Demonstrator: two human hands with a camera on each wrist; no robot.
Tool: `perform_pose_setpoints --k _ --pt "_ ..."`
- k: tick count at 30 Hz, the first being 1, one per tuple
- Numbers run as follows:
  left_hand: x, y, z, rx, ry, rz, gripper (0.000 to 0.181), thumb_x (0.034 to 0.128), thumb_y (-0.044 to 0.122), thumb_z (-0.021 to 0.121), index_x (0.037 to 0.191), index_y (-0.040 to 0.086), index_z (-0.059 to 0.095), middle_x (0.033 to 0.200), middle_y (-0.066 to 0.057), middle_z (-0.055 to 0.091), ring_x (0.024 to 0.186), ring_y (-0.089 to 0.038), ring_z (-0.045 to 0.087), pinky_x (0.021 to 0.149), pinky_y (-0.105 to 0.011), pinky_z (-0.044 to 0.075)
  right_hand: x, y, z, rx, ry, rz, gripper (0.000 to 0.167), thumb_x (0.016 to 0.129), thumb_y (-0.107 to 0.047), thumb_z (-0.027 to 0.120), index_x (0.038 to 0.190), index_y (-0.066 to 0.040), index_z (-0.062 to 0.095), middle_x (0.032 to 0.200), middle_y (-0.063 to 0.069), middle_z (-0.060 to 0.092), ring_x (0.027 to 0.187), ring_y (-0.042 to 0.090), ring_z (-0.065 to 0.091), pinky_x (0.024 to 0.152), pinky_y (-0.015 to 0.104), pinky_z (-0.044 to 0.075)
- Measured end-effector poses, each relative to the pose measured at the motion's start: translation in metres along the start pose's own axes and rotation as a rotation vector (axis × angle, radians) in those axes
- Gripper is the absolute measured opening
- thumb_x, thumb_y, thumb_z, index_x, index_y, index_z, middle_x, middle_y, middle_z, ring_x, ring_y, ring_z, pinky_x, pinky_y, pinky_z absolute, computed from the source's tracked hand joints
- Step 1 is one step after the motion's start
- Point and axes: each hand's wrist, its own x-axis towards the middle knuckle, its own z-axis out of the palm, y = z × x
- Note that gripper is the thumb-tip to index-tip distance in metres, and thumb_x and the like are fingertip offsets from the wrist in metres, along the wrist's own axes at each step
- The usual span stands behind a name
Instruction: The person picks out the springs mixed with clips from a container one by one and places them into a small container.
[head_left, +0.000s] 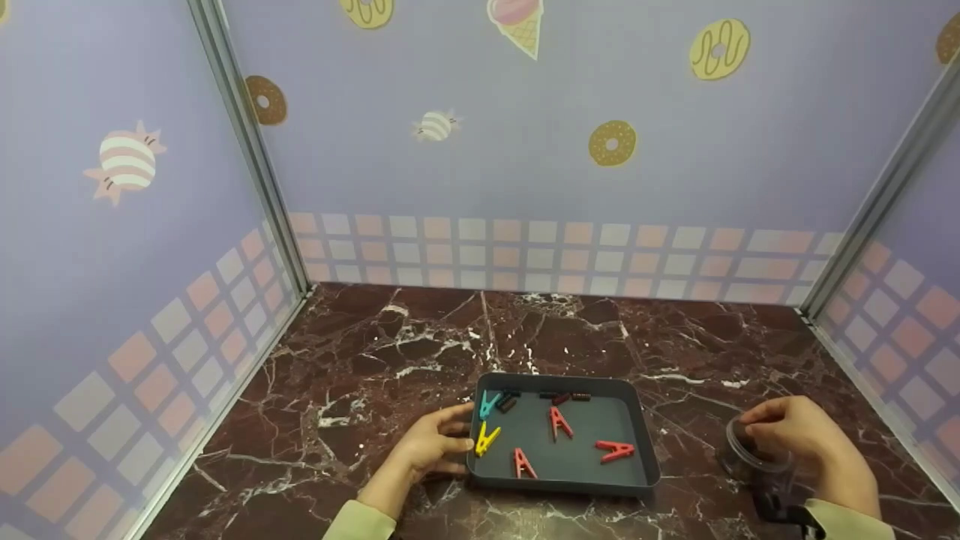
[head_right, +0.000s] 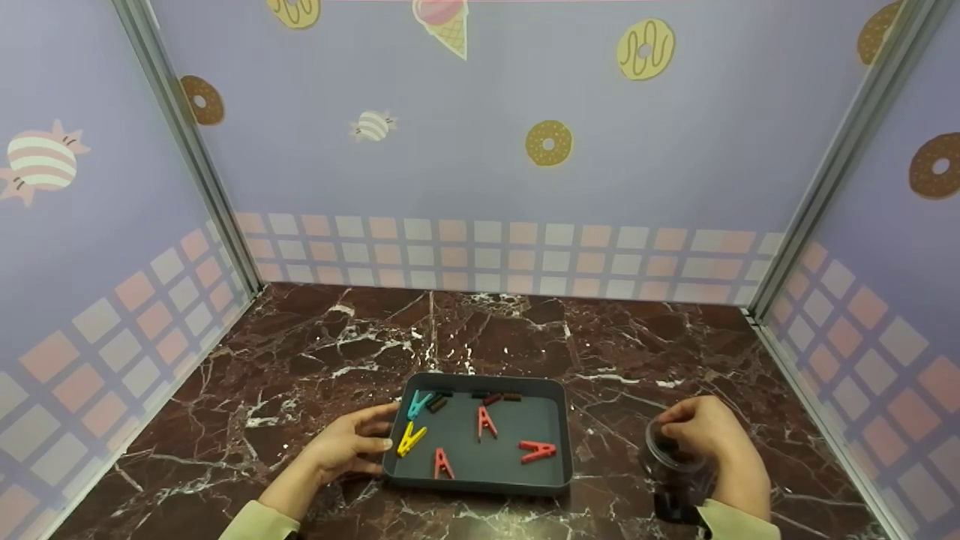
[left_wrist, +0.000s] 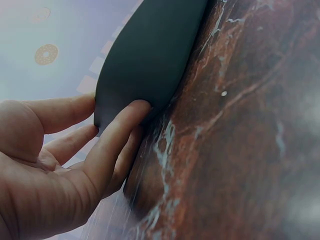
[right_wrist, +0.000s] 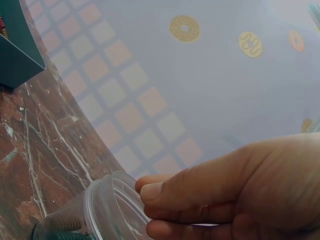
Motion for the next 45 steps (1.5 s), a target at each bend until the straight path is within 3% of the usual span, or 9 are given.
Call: perform_pose_setpoints --k 5,13,19,27,37,41,45 --pt "0.0 0.0 0.0 -0.002 0.003 0.004 0.071 0.0939 -0.004 0.067 0.158 0.005 0.039 0.143 -0.031 0.053 0.108 -0.03 0.071 0.078 -0.052 0.064 -0.001 -0.001 0.002 0.023 0.014 -0.001 0.026 0.098 -0.017 0.067 0.117 0.0 0.074 0.107 0.009 0.074 0.092 0.021 0.066 0.077 0.038 0.056" --pt "0.0 0.0 0.001 -0.008 0.002 -0.001 0.07 0.0938 -0.004 0.067 0.158 0.004 0.04 0.143 -0.03 0.054 0.107 -0.03 0.072 0.079 -0.052 0.064 0.0 -0.007 0.003 -0.038 0.061 -0.048 0.033 0.096 -0.024 0.071 0.121 -0.002 0.073 0.105 0.005 0.076 0.091 0.019 0.068 0.078 0.038 0.057" --pt "0.001 0.0 0.0 -0.013 0.005 -0.001 0.071 0.0934 -0.004 0.068 0.158 0.005 0.04 0.144 -0.031 0.053 0.107 -0.03 0.071 0.079 -0.052 0.064 0.0 -0.014 0.006 -0.129 0.136 -0.139 0.035 0.097 -0.029 0.071 0.123 -0.005 0.073 0.113 0.014 0.076 0.091 0.018 0.069 0.076 0.036 0.056" --pt "0.0 -0.001 0.0 -0.016 -0.003 -0.006 0.07 0.0947 -0.003 0.067 0.158 0.005 0.039 0.146 -0.031 0.052 0.113 -0.032 0.069 0.079 -0.052 0.064 0.002 -0.025 0.015 -0.165 0.205 -0.227 0.032 0.098 -0.029 0.07 0.123 -0.009 0.075 0.121 0.017 0.074 0.096 0.016 0.07 0.085 0.042 0.059" --pt "0.0 0.0 0.001 -0.018 -0.003 -0.004 0.07 0.0945 -0.003 0.067 0.158 0.005 0.039 0.146 -0.03 0.053 0.11 -0.03 0.07 0.079 -0.05 0.064 0.008 -0.039 0.03 -0.044 0.271 -0.295 0.032 0.098 -0.028 0.072 0.122 -0.006 0.074 0.117 0.014 0.076 0.089 -0.004 0.065 0.077 0.02 0.056" --pt "0.0 0.0 0.0 -0.02 -0.006 0.002 0.07 0.0945 -0.003 0.067 0.158 0.004 0.039 0.145 -0.03 0.053 0.11 -0.03 0.071 0.079 -0.051 0.064 0.013 -0.045 0.039 0.037 0.285 -0.313 0.031 0.097 -0.023 0.073 0.122 -0.003 0.073 0.116 0.016 0.075 0.088 -0.004 0.065 0.076 0.019 0.055" --pt "0.0 -0.001 0.0 -0.019 -0.005 0.003 0.07 0.0942 -0.003 0.067 0.158 0.004 0.04 0.145 -0.03 0.054 0.11 -0.03 0.071 0.078 -0.05 0.064 0.017 -0.051 0.047 0.034 0.317 -0.359 0.03 0.097 -0.021 0.073 0.121 -0.004 0.074 0.113 0.017 0.076 0.085 -0.004 0.065 0.072 0.02 0.055"
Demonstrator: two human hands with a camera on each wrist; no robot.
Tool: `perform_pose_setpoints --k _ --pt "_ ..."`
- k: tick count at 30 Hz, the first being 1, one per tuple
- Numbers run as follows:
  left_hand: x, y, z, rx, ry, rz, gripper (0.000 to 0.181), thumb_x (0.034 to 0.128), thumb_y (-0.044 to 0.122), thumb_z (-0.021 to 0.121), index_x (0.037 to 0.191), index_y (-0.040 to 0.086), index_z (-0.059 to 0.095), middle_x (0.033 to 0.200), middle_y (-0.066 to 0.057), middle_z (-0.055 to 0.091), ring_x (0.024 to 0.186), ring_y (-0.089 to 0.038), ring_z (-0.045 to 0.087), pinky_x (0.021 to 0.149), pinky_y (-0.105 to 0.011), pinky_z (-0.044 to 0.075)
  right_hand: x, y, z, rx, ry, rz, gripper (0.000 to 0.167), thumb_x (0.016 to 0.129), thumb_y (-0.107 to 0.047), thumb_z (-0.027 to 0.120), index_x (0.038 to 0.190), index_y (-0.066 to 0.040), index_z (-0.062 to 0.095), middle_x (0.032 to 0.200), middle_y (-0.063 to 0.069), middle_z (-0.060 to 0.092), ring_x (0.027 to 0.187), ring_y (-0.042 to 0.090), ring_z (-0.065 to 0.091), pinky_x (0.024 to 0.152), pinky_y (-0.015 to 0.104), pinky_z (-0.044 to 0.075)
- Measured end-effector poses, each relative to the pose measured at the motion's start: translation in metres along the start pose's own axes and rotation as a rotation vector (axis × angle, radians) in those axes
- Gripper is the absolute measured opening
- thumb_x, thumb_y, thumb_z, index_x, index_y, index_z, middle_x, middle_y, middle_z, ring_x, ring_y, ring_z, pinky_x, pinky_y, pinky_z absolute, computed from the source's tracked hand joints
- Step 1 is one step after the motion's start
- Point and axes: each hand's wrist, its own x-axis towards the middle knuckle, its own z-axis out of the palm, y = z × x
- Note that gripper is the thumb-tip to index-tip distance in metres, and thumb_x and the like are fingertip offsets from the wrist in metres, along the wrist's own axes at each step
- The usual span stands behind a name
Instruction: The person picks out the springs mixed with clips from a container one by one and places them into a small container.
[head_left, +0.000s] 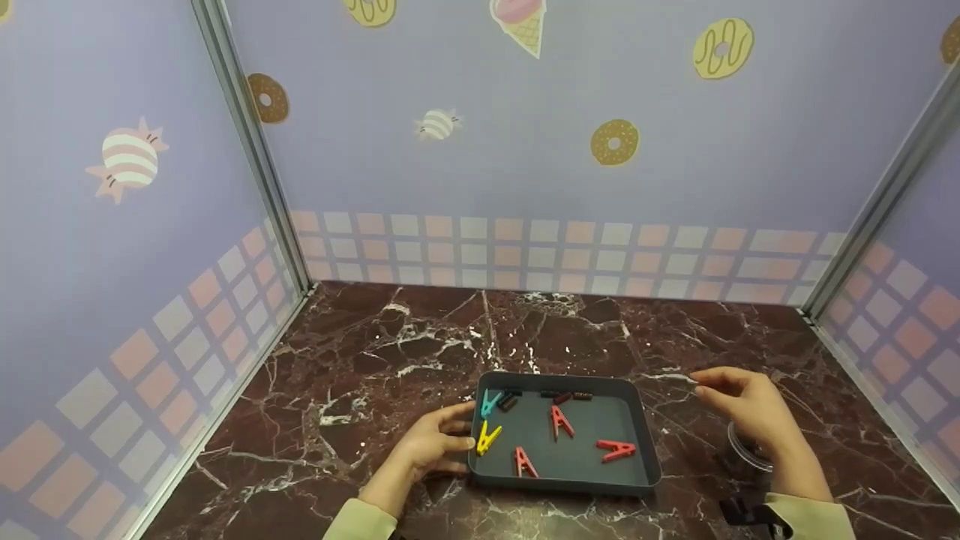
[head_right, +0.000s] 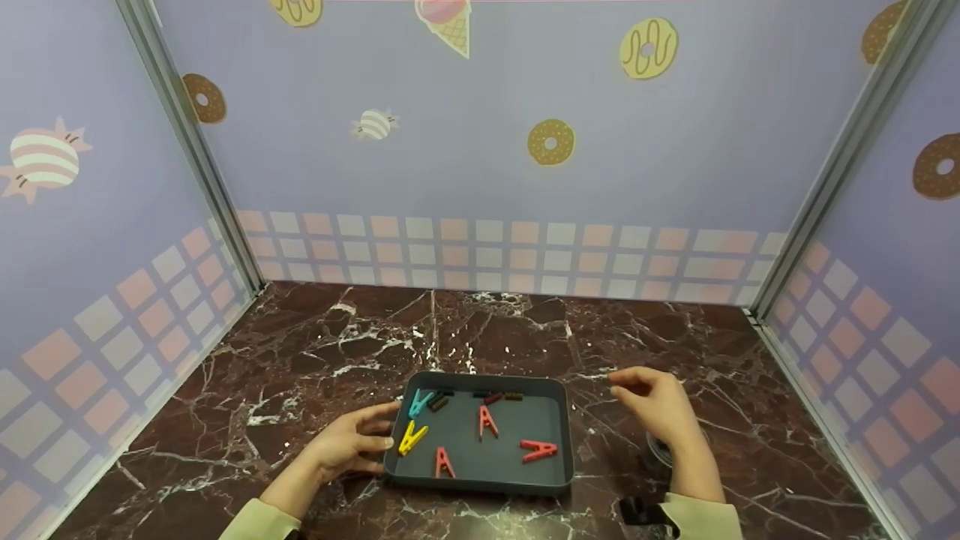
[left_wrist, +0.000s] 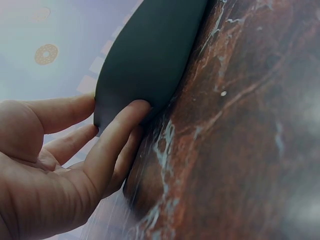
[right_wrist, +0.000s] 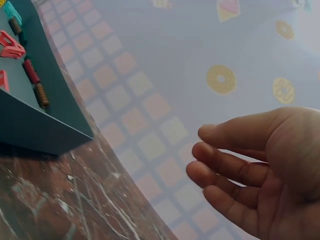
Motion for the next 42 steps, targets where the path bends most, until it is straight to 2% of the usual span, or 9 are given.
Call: perform_pose_setpoints --k 12,18,23,32,37,42 --pt "0.0 0.001 0.001 0.01 0.007 -0.013 0.069 0.0946 -0.004 0.066 0.158 0.006 0.04 0.146 -0.031 0.052 0.112 -0.032 0.069 0.08 -0.053 0.064 0.011 -0.013 0.032 0.087 0.013 -0.086 0.024 0.096 -0.014 0.074 0.115 0.0 0.076 0.109 0.02 0.077 0.085 0.002 0.07 0.071 0.019 0.054" --pt "0.001 0.001 0.001 0.011 0.008 -0.01 0.07 0.0943 -0.004 0.067 0.158 0.006 0.039 0.145 -0.031 0.053 0.111 -0.032 0.07 0.08 -0.054 0.063 0.017 -0.022 0.056 0.182 -0.041 -0.057 0.026 0.096 -0.013 0.073 0.117 0.002 0.075 0.113 0.021 0.076 0.087 0.0 0.068 0.077 0.019 0.056" --pt "0.001 0.001 0.001 0.003 0.01 -0.012 0.07 0.0938 -0.004 0.067 0.158 0.006 0.04 0.144 -0.03 0.054 0.108 -0.03 0.071 0.079 -0.052 0.064 0.02 -0.031 0.072 0.215 -0.087 -0.057 0.028 0.095 -0.012 0.073 0.119 0.003 0.074 0.118 0.02 0.075 0.091 0.001 0.068 0.078 0.019 0.056" --pt "0.001 0.001 0.001 0.006 0.009 -0.014 0.07 0.0939 -0.004 0.067 0.158 0.006 0.04 0.145 -0.03 0.054 0.107 -0.029 0.071 0.078 -0.051 0.064 0.036 -0.036 0.098 0.124 -0.142 -0.124 0.022 0.095 -0.01 0.072 0.113 0.003 0.076 0.111 0.02 0.077 0.089 0.006 0.068 0.074 0.018 0.054" --pt "0.001 0.001 0.001 0.013 0.01 -0.006 0.07 0.0936 -0.004 0.067 0.157 0.006 0.041 0.145 -0.03 0.053 0.109 -0.029 0.07 0.079 -0.052 0.064 0.045 -0.037 0.113 0.075 -0.169 -0.122 0.018 0.094 -0.005 0.071 0.109 0.002 0.077 0.107 0.019 0.077 0.09 0.013 0.07 0.073 0.019 0.054" --pt "0.001 0.0 0.0 0.016 -0.003 -0.001 0.069 0.095 -0.003 0.066 0.158 0.005 0.04 0.146 -0.032 0.051 0.113 -0.033 0.069 0.081 -0.053 0.064 0.052 -0.036 0.124 0.003 -0.199 -0.126 0.017 0.093 -0.005 0.07 0.107 -0.001 0.079 0.104 0.015 0.079 0.091 0.019 0.072 0.074 0.025 0.054"
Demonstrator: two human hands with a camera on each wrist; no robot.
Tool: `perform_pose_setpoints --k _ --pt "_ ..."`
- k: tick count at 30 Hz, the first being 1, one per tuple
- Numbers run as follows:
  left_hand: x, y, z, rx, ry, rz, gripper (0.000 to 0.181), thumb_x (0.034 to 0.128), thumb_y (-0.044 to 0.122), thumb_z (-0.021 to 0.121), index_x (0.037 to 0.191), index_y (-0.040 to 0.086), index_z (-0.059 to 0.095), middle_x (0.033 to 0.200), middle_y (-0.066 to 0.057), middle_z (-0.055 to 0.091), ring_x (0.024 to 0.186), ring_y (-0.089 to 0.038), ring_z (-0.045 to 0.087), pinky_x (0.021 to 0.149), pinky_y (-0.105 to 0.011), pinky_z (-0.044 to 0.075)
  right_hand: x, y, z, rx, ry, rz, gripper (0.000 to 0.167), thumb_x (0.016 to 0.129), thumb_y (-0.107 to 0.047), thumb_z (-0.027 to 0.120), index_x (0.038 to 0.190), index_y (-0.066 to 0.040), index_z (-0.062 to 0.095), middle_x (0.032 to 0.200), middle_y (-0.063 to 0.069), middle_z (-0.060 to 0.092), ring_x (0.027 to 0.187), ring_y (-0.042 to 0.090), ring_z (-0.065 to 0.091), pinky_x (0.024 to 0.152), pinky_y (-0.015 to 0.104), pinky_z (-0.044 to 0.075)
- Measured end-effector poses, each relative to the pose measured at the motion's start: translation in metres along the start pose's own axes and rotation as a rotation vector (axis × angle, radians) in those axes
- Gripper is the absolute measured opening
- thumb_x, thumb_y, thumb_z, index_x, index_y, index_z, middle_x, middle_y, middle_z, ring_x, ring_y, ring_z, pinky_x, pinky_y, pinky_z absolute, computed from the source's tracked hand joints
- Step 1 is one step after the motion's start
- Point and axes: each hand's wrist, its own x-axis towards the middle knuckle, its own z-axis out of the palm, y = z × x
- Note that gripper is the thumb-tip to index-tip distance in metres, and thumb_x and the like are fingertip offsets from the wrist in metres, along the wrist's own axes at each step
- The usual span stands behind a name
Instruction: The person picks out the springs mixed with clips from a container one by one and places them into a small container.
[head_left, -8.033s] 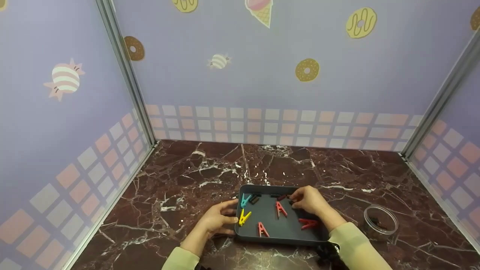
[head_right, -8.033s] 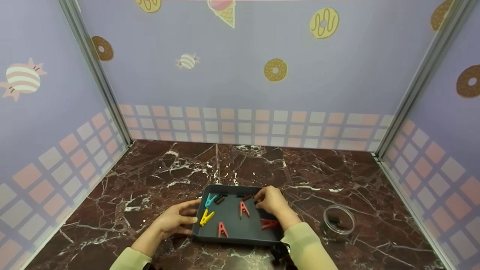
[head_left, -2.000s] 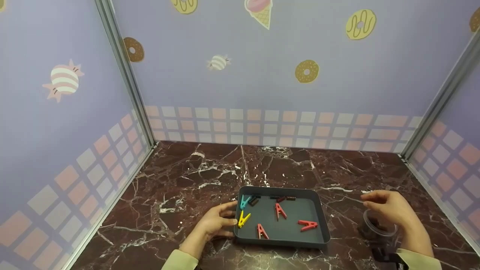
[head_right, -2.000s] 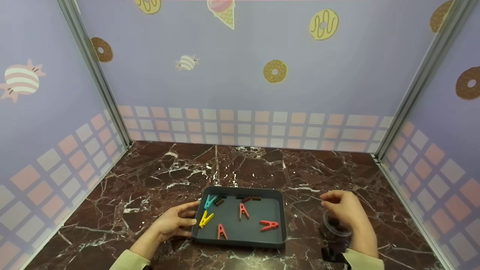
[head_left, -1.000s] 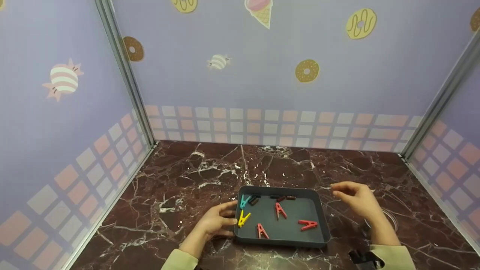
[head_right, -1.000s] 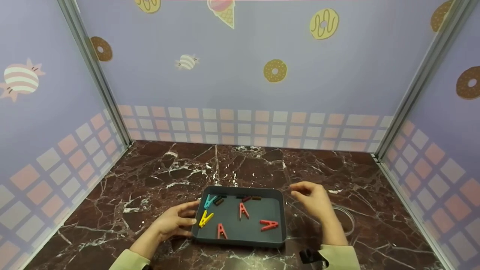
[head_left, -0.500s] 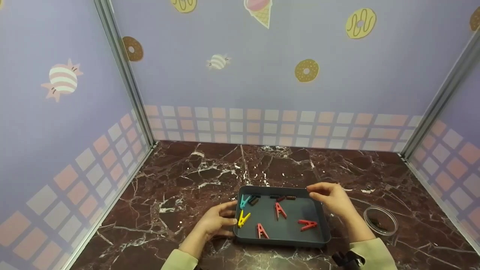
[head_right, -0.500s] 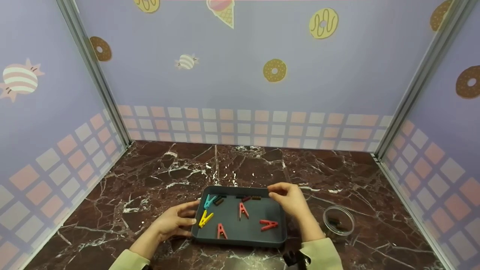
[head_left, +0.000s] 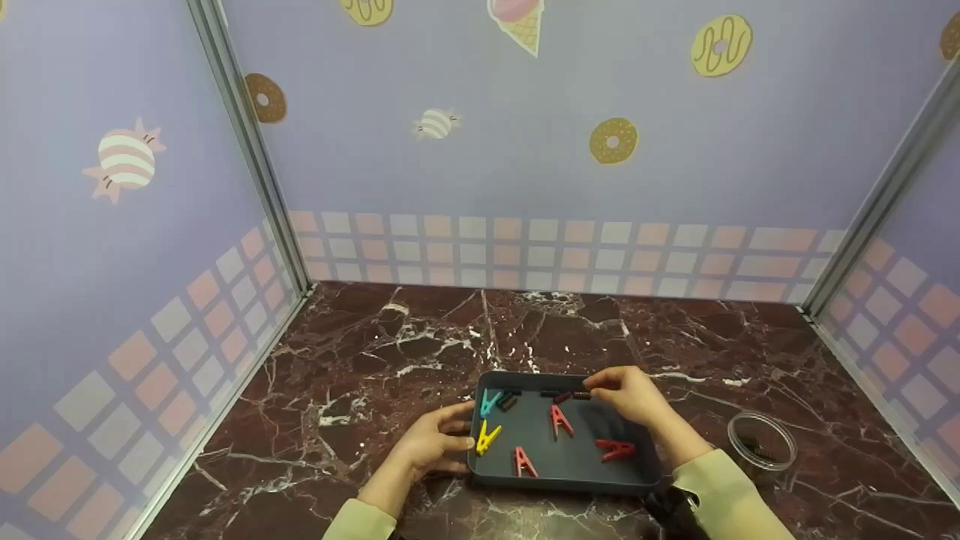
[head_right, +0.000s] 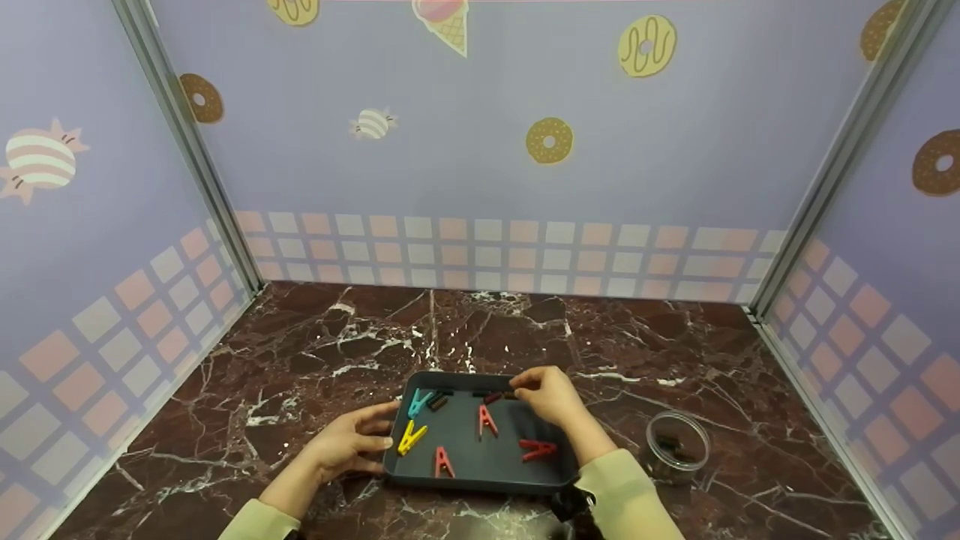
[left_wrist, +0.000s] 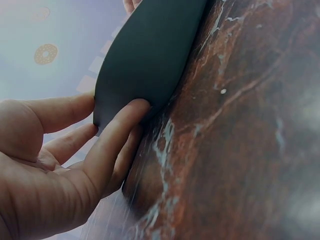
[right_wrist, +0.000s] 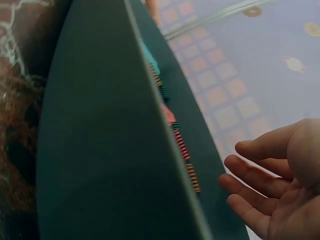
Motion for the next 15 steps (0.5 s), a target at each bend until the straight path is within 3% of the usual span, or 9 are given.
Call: perform_pose_setpoints --k 15 --pt "0.0 0.0 0.001 -0.001 0.009 0.001 0.07 0.094 -0.004 0.067 0.158 0.005 0.039 0.144 -0.031 0.054 0.109 -0.029 0.071 0.079 -0.051 0.064 0.013 0.0 0.012 -0.15 -0.082 -0.008 0.018 0.09 0.001 0.068 0.105 0.002 0.079 0.103 0.017 0.079 0.092 0.024 0.071 0.08 0.04 0.059"
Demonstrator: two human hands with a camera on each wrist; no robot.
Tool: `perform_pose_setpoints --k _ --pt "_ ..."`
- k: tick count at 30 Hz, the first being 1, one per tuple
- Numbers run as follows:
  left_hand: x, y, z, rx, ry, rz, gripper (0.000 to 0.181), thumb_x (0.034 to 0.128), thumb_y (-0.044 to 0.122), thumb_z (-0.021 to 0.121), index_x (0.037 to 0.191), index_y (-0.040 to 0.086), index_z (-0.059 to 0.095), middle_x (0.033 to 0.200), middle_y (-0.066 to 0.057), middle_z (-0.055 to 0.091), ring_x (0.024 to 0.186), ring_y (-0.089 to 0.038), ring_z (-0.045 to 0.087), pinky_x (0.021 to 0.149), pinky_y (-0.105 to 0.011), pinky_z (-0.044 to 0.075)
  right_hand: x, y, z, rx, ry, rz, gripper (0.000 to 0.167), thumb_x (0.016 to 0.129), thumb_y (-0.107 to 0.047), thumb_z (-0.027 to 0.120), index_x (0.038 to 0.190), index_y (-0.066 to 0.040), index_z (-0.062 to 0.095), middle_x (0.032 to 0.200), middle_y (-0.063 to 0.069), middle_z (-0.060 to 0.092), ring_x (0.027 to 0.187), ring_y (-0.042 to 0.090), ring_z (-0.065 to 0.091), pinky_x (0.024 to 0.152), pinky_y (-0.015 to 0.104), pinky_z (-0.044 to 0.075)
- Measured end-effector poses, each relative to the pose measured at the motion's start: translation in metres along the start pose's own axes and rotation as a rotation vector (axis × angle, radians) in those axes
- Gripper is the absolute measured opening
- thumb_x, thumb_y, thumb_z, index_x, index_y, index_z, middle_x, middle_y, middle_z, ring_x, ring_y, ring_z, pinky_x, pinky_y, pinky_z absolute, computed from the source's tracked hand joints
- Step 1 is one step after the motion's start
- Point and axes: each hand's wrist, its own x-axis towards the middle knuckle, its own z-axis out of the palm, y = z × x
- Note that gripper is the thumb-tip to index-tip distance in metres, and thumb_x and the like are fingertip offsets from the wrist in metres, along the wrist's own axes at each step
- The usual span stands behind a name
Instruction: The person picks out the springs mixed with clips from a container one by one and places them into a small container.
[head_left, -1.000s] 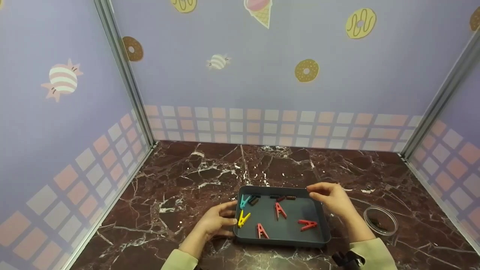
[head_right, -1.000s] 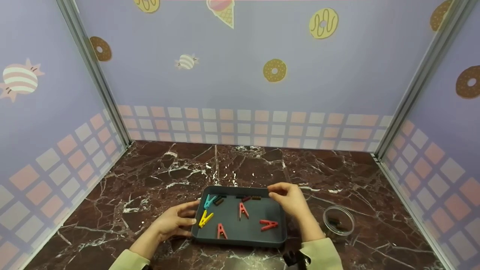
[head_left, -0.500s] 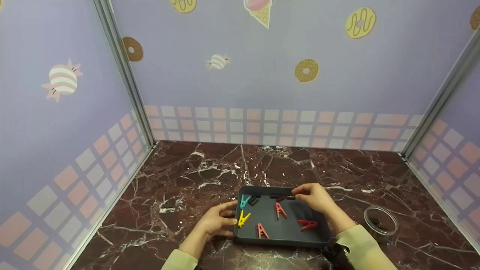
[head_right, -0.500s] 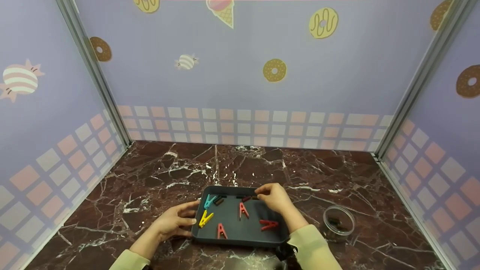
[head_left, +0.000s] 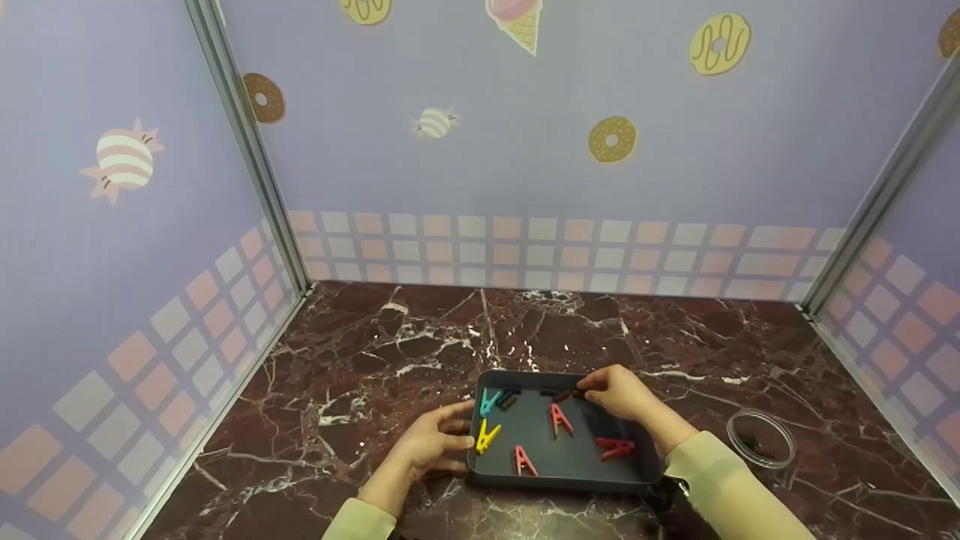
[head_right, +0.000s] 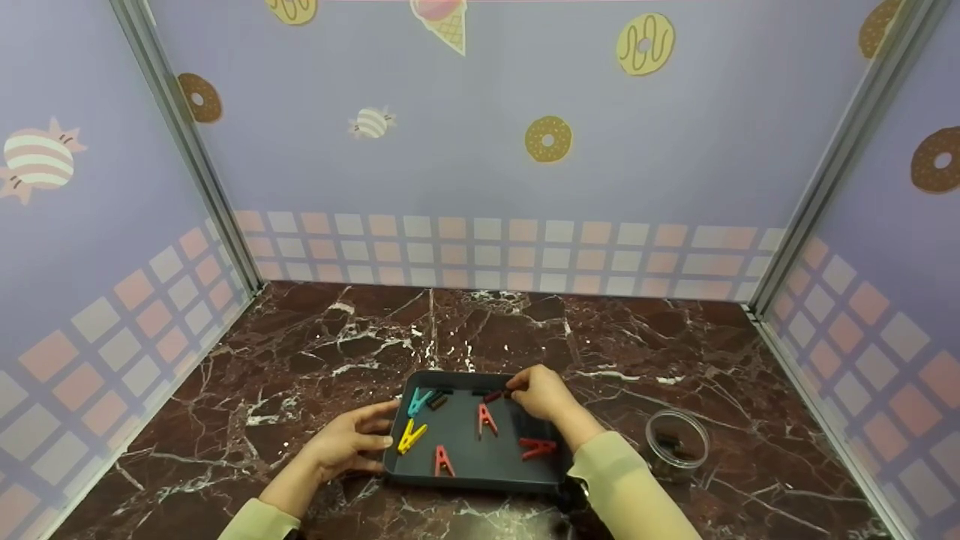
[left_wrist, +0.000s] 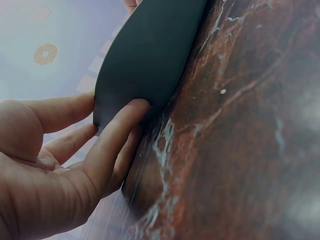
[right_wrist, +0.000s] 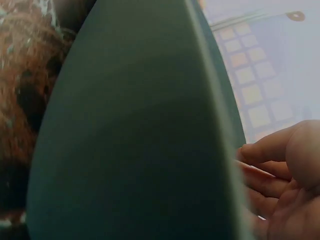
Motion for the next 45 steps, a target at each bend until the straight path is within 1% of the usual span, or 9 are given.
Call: perform_pose_setpoints --k 6,11,16,20,25,29,38,45 --pt "0.0 0.0 -0.001 -0.002 -0.006 -0.003 0.07 0.0943 -0.004 0.066 0.158 0.005 0.039 0.146 -0.032 0.051 0.111 -0.031 0.07 0.081 -0.053 0.064 0.003 -0.003 0.003 -0.042 -0.003 0.015 0.019 0.087 0.005 0.071 0.104 0.002 0.079 0.102 0.017 0.079 0.096 0.03 0.074 0.085 0.046 0.061" --pt "-0.001 0.0 -0.001 -0.006 -0.004 -0.003 0.07 0.094 -0.004 0.067 0.158 0.005 0.04 0.146 -0.032 0.051 0.111 -0.031 0.07 0.081 -0.054 0.063 0.003 -0.001 0.006 -0.068 -0.016 -0.017 0.016 0.083 0.004 0.077 0.099 0.0 0.081 0.094 0.013 0.08 0.086 0.024 0.074 0.078 0.041 0.062" --pt "-0.001 0.0 -0.001 -0.014 -0.003 -0.002 0.07 0.0947 -0.004 0.066 0.158 0.005 0.039 0.145 -0.032 0.053 0.11 -0.031 0.07 0.081 -0.054 0.063 0.002 0.004 0.008 -0.059 -0.02 -0.058 0.018 0.079 0.002 0.083 0.096 -0.001 0.081 0.089 0.012 0.08 0.08 0.021 0.073 0.072 0.037 0.061" --pt "0.0 0.0 -0.001 -0.017 -0.004 -0.005 0.07 0.0947 -0.004 0.066 0.159 0.006 0.039 0.144 -0.031 0.054 0.109 -0.03 0.071 0.08 -0.053 0.064 0.001 0.006 0.01 -0.041 -0.011 -0.049 0.018 0.077 -0.001 0.086 0.095 -0.002 0.081 0.089 0.011 0.08 0.079 0.019 0.073 0.07 0.035 0.06" --pt "0.0 0.0 0.0 -0.012 -0.005 -0.007 0.07 0.0947 -0.003 0.066 0.159 0.006 0.039 0.144 -0.03 0.055 0.108 -0.029 0.071 0.079 -0.052 0.064 0.001 0.007 0.012 -0.045 0.011 -0.03 0.019 0.075 -0.001 0.088 0.092 -0.002 0.081 0.086 0.01 0.079 0.077 0.017 0.071 0.07 0.035 0.06" --pt "0.0 0.0 0.0 -0.008 -0.002 -0.01 0.07 0.0945 -0.003 0.067 0.158 0.006 0.039 0.144 -0.029 0.054 0.108 -0.029 0.071 0.079 -0.052 0.064 0.0 0.01 0.013 -0.051 0.013 -0.05 0.015 0.076 -0.001 0.086 0.09 -0.003 0.081 0.085 0.01 0.079 0.076 0.016 0.071 0.069 0.035 0.06" --pt "0.0 -0.001 -0.002 -0.01 -0.004 -0.008 0.07 0.0946 -0.004 0.066 0.158 0.006 0.039 0.146 -0.031 0.052 0.11 -0.031 0.07 0.08 -0.053 0.064 0.001 0.012 0.009 -0.008 -0.002 -0.086 0.012 0.081 -0.002 0.082 0.093 -0.003 0.081 0.087 0.009 0.079 0.073 0.007 0.064 0.064 0.024 0.053" --pt "0.0 0.0 -0.002 0.007 -0.006 -0.003 0.069 0.0947 -0.002 0.067 0.158 0.006 0.04 0.147 -0.032 0.051 0.112 -0.031 0.07 0.078 -0.051 0.064 -0.003 0.01 0.003 0.058 -0.035 -0.103 0.012 0.085 -0.004 0.079 0.097 -0.003 0.081 0.094 0.012 0.08 0.082 0.014 0.071 0.069 0.023 0.055"
